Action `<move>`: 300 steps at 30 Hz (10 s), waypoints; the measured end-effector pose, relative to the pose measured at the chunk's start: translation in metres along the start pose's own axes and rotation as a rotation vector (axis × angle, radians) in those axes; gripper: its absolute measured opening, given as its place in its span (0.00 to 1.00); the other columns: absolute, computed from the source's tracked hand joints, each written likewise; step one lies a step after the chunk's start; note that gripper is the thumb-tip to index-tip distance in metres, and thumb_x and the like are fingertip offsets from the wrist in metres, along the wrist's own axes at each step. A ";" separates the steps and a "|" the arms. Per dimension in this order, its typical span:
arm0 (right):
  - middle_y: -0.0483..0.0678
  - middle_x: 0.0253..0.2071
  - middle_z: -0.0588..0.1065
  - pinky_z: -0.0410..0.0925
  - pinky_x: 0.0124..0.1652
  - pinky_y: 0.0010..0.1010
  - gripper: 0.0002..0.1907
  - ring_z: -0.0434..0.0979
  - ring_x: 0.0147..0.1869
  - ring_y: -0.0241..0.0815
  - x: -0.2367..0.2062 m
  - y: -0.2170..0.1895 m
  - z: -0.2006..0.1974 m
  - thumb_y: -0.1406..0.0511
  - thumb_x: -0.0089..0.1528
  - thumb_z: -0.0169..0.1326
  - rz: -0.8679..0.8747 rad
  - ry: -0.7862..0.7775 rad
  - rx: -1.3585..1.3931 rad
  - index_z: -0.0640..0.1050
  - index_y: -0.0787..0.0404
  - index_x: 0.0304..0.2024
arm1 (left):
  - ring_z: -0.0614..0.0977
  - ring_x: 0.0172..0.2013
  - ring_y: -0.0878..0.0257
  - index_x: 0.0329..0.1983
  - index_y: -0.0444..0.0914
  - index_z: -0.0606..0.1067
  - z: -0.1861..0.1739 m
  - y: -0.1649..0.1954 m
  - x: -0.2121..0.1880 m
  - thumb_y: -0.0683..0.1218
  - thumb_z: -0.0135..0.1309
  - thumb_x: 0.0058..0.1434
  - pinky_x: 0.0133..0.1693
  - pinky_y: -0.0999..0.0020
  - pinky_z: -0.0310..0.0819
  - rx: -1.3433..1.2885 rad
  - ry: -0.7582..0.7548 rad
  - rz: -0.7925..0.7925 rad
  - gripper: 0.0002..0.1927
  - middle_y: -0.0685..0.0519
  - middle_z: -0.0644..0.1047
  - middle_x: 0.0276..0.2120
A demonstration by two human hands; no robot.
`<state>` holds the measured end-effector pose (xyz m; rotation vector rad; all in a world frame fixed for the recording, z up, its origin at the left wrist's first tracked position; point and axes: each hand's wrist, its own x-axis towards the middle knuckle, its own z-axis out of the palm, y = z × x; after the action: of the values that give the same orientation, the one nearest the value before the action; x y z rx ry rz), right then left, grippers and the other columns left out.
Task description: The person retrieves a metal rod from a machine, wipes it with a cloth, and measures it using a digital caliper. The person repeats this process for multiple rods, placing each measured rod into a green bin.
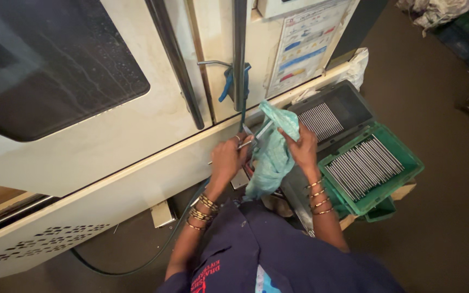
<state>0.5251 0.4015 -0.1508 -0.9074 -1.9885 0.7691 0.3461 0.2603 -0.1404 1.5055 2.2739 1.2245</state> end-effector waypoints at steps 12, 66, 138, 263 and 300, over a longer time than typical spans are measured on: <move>0.51 0.27 0.79 0.66 0.31 0.32 0.15 0.72 0.27 0.36 0.011 0.042 -0.031 0.59 0.60 0.67 0.089 -0.327 -0.062 0.84 0.63 0.43 | 0.81 0.23 0.49 0.42 0.43 0.82 0.005 -0.019 0.007 0.60 0.53 0.66 0.28 0.54 0.72 -0.104 -0.164 -0.021 0.19 0.45 0.79 0.22; 0.46 0.41 0.76 0.69 0.45 0.30 0.07 0.76 0.44 0.38 -0.061 0.070 0.048 0.68 0.69 0.56 0.428 -0.271 0.748 0.77 0.68 0.46 | 0.72 0.17 0.72 0.30 0.32 0.81 -0.022 0.003 -0.001 0.55 0.53 0.75 0.23 0.70 0.63 -0.720 -0.733 0.114 0.24 0.53 0.74 0.15; 0.52 0.57 0.75 0.72 0.59 0.37 0.18 0.77 0.59 0.45 0.018 0.056 0.005 0.64 0.71 0.48 0.226 0.469 1.081 0.71 0.67 0.60 | 0.81 0.22 0.48 0.38 0.44 0.82 -0.006 0.034 -0.020 0.59 0.55 0.64 0.25 0.55 0.71 -0.083 -0.024 0.119 0.16 0.48 0.78 0.20; 0.51 0.33 0.73 0.67 0.28 0.42 0.14 0.76 0.30 0.54 -0.007 -0.060 0.015 0.66 0.49 0.65 -0.555 -0.018 -0.341 0.81 0.59 0.38 | 0.81 0.24 0.49 0.49 0.43 0.78 -0.024 0.003 -0.014 0.55 0.62 0.61 0.26 0.55 0.72 0.077 0.195 0.226 0.17 0.48 0.79 0.24; 0.53 0.60 0.75 0.77 0.51 0.42 0.35 0.80 0.54 0.48 -0.039 0.045 0.059 0.42 0.68 0.40 0.478 -0.648 0.864 0.66 0.50 0.71 | 0.78 0.31 0.61 0.50 0.37 0.74 0.047 -0.010 -0.024 0.51 0.54 0.69 0.34 0.64 0.74 -0.559 0.261 -0.279 0.14 0.49 0.80 0.32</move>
<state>0.5054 0.3839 -0.2304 -0.6226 -1.6211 2.1953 0.3755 0.2641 -0.1856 0.8439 1.9388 1.8407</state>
